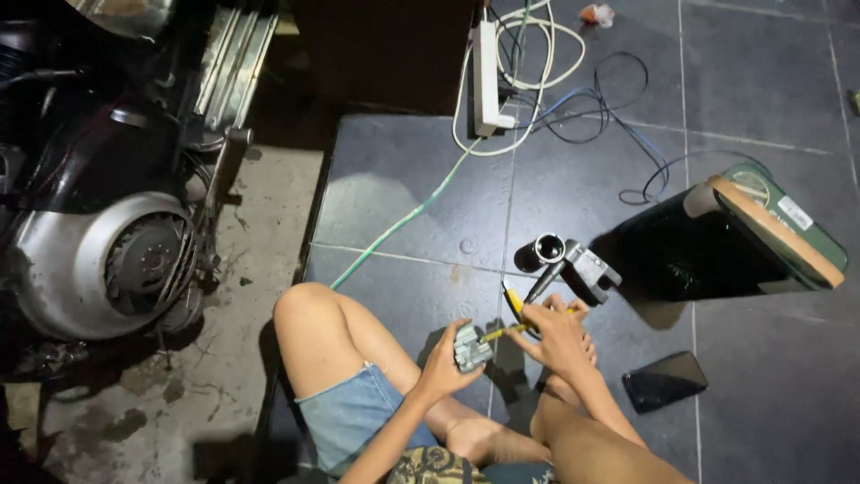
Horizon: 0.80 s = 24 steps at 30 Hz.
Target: Cleaning and inspecting motorcycle carburetor components using a small tool while sitting on the floor.
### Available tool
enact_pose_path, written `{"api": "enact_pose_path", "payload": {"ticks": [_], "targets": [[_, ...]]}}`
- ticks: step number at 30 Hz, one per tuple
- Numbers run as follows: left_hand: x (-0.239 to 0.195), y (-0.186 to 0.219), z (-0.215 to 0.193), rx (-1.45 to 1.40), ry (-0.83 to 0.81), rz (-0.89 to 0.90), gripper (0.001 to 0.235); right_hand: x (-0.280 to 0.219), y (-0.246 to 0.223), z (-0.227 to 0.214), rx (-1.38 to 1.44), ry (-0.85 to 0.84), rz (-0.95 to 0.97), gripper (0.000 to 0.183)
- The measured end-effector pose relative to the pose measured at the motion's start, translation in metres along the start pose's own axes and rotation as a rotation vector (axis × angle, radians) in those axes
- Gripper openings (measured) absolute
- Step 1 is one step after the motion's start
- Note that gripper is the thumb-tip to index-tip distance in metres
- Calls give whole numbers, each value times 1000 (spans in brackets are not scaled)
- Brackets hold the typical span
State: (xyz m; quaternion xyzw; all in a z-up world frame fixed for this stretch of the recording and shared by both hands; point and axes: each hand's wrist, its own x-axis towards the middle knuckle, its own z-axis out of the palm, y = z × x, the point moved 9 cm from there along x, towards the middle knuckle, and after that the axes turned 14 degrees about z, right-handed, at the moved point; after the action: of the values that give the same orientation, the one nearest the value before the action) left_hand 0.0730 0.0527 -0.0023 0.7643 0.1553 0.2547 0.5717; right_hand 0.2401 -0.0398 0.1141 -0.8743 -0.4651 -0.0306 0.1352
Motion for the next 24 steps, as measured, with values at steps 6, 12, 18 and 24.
{"api": "enact_pose_path", "payload": {"ticks": [6,12,18,24], "targets": [[5,4,-2,-1,5,6,97,-9,-15,0,142,-83,-42,40],[3,4,-2,-31,-10,28,101,-11,-36,-21,214,-72,-121,42],[4,3,-2,-14,5,-2,95,-3,-20,-16,199,29,-80,41],[2,1,-1,-20,-8,3,94,-6,0,-1,39,54,-24,37]]}}
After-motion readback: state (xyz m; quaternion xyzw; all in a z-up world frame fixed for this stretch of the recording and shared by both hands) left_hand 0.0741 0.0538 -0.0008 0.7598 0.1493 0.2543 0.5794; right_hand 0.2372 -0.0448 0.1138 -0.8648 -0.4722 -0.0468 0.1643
